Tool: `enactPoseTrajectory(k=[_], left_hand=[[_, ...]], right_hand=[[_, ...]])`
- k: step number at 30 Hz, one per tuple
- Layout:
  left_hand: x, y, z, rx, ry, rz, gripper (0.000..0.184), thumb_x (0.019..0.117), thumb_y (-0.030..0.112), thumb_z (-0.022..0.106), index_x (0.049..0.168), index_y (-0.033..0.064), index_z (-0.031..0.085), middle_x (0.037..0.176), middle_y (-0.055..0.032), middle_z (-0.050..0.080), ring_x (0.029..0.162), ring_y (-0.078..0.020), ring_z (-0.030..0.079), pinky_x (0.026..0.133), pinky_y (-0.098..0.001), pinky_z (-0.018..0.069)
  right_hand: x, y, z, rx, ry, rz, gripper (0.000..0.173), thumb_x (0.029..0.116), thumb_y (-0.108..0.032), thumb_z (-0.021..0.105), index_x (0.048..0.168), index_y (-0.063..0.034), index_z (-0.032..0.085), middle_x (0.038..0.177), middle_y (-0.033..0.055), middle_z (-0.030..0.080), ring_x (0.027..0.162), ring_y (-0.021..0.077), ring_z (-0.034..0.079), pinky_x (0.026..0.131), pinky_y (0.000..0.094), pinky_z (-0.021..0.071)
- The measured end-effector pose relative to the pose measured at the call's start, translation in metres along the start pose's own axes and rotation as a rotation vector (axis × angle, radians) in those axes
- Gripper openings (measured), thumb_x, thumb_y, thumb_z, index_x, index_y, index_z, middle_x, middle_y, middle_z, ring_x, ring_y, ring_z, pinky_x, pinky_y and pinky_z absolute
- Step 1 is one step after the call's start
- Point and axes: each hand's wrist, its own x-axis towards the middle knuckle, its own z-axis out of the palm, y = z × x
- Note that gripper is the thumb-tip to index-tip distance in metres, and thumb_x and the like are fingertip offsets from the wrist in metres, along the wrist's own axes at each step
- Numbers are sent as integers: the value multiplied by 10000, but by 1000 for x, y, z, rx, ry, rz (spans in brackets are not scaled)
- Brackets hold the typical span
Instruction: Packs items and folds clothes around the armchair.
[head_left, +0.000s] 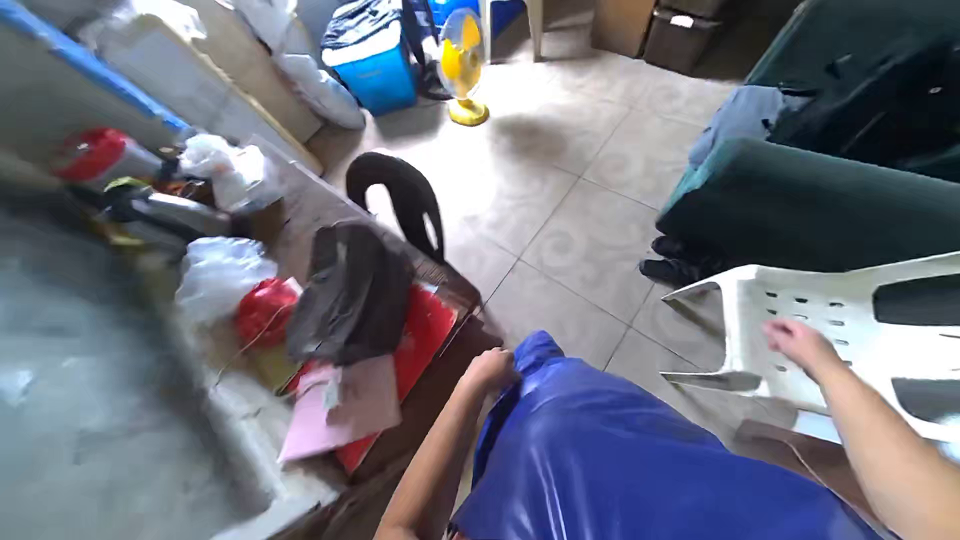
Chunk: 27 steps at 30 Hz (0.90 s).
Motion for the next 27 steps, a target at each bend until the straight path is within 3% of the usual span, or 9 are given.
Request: enactPoseTrajectory(k=[3, 8, 11, 14, 16, 19, 23, 25, 27], left_hand=[[42, 21, -39, -21, 9, -28, 465, 1010, 291, 644, 1365, -7, 594, 1393, -277, 568, 1322, -430, 533, 1113, -608, 396], [149, 63, -173, 146, 41, -42, 470, 1009, 267, 652, 1349, -51, 592, 1353, -308, 589, 1300, -457, 549, 1115, -591, 404], [203, 142, -277, 295, 41, 2, 516, 1026, 278, 629, 1406, -60, 541, 1413, -319, 542, 1347, -464, 508, 1138, -588, 375], [262, 251, -361, 431, 76, 131, 520, 1022, 268, 630, 1422, -49, 530, 1439, -319, 517, 1359, -473, 492, 1133, -610, 370], [299, 328, -397, 540, 58, 215, 519, 1024, 277, 624, 1434, -27, 529, 1464, -294, 508, 1382, -460, 469, 1142, -615, 350], [356, 444, -420, 639, -27, 386, 504, 1032, 275, 606, 1439, -12, 527, 1486, -254, 503, 1397, -428, 462, 1148, -603, 345], [421, 588, -409, 784, -140, 670, 452, 1029, 226, 595, 1400, -29, 562, 1474, -254, 514, 1392, -422, 469, 1144, -582, 366], [446, 660, -398, 842, -138, 804, 416, 1019, 188, 594, 1374, -29, 590, 1458, -251, 531, 1397, -413, 465, 1149, -570, 361], [472, 727, -383, 863, -102, 941, 391, 1009, 163, 605, 1358, -12, 615, 1428, -245, 559, 1372, -409, 493, 1125, -565, 398]], right_hand=[[70, -80, -43, 101, 6, -95, 377, 1073, -104, 480, 1367, 127, 525, 1362, 357, 549, 1266, 450, 558, 1099, 543, 408], [186, -82, -47, 101, -84, -70, 370, 1055, -129, 533, 1355, 87, 561, 1377, 296, 575, 1317, 398, 545, 1142, 521, 384], [202, -42, -33, -110, -322, 24, 382, 1044, -159, 561, 1316, 106, 592, 1312, 346, 599, 1283, 485, 551, 1103, 632, 376], [195, -32, -53, -142, -545, 121, 367, 1035, -164, 583, 1284, 104, 616, 1310, 343, 599, 1286, 491, 541, 1091, 640, 375], [199, -19, -69, 48, -440, 108, 307, 1023, -110, 586, 1209, 127, 644, 1231, 353, 626, 1216, 500, 573, 1057, 641, 397], [241, -23, -121, 249, -121, 117, 278, 1029, -81, 565, 1200, 119, 654, 1177, 335, 659, 1157, 488, 616, 1040, 624, 430], [355, -60, -248, 297, 221, 21, 314, 1063, -81, 485, 1274, 109, 620, 1246, 305, 647, 1192, 436, 618, 1073, 549, 444], [426, -60, -296, 316, 480, -22, 307, 1047, -54, 509, 1300, 83, 617, 1286, 293, 633, 1188, 422, 631, 1058, 535, 475], [485, -58, -341, 434, 690, 22, 392, 1023, -26, 509, 1400, 84, 523, 1391, 318, 550, 1231, 440, 599, 1058, 525, 482]])
